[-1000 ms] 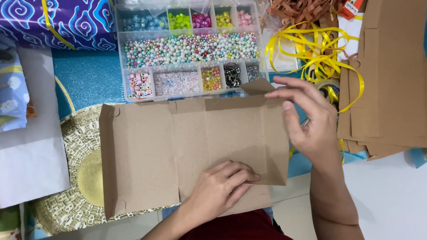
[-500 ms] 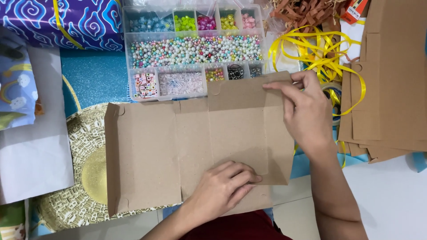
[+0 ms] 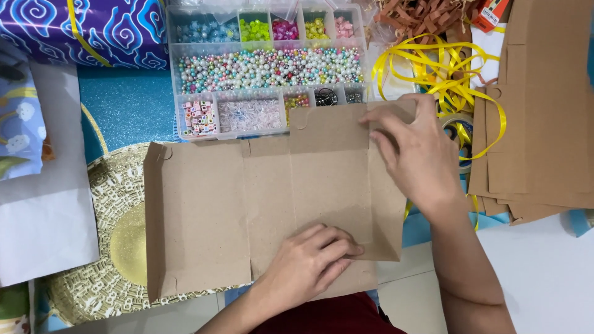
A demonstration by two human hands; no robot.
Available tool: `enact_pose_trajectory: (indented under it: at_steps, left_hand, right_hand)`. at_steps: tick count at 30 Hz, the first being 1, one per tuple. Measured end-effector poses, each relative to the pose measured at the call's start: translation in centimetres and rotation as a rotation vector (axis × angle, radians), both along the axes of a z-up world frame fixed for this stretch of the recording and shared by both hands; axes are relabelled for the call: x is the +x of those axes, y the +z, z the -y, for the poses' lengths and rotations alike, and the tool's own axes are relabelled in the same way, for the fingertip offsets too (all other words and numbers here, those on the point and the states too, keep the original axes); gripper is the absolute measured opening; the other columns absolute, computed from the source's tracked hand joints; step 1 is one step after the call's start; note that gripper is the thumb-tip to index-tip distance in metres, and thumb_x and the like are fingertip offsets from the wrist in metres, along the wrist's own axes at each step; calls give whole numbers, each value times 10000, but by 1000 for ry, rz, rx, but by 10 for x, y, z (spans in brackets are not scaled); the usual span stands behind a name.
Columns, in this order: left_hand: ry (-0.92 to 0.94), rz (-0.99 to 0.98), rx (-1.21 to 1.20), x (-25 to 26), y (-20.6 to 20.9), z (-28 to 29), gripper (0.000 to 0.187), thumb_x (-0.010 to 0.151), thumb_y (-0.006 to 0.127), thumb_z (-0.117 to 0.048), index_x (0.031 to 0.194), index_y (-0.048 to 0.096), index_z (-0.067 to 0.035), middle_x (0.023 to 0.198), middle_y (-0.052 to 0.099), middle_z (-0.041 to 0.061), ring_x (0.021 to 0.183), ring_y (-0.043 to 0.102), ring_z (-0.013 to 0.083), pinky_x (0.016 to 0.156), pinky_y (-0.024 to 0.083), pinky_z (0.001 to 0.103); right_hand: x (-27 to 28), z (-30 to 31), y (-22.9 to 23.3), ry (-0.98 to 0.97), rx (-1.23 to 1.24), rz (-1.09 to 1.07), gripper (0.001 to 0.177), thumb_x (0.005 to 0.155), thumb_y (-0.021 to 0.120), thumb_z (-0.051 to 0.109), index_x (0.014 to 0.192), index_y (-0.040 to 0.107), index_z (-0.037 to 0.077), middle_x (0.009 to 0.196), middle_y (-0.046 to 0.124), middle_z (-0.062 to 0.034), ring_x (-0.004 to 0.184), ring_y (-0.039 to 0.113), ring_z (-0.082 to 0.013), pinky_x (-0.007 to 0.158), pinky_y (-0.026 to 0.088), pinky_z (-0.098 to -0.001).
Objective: Folding and assembling a cardboard box from a flat pre-cut template on a craft table.
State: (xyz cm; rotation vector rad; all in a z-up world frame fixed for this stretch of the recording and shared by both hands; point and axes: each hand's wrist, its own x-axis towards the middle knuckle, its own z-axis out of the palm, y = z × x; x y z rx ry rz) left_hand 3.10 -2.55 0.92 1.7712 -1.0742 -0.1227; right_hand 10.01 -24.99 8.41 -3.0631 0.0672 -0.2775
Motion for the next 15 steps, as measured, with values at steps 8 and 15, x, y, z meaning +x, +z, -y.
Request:
enact_pose_trajectory:
  at_steps: [8, 15]
  left_hand:
    - [-6, -12, -7, 0, -1, 0, 132, 1041, 612, -116, 1149, 686, -118, 1093, 674, 32, 946, 650, 217, 863, 544, 328]
    - [-8, 0, 34, -1, -4, 2, 135, 1056, 589, -154, 1144, 681, -110, 1061, 673, 44, 883, 625, 235, 822, 528, 348]
  right_hand:
    - [0, 4, -4, 155, 3, -132, 572, 924, 549, -45, 1247, 770, 372, 1111, 449, -100, 966, 595, -325, 404, 458, -523]
    - [-1, -1, -16, 477, 63, -171, 649, 823, 512, -127, 1291, 728, 266, 1162, 579, -63, 978, 567, -329, 846, 422, -461]
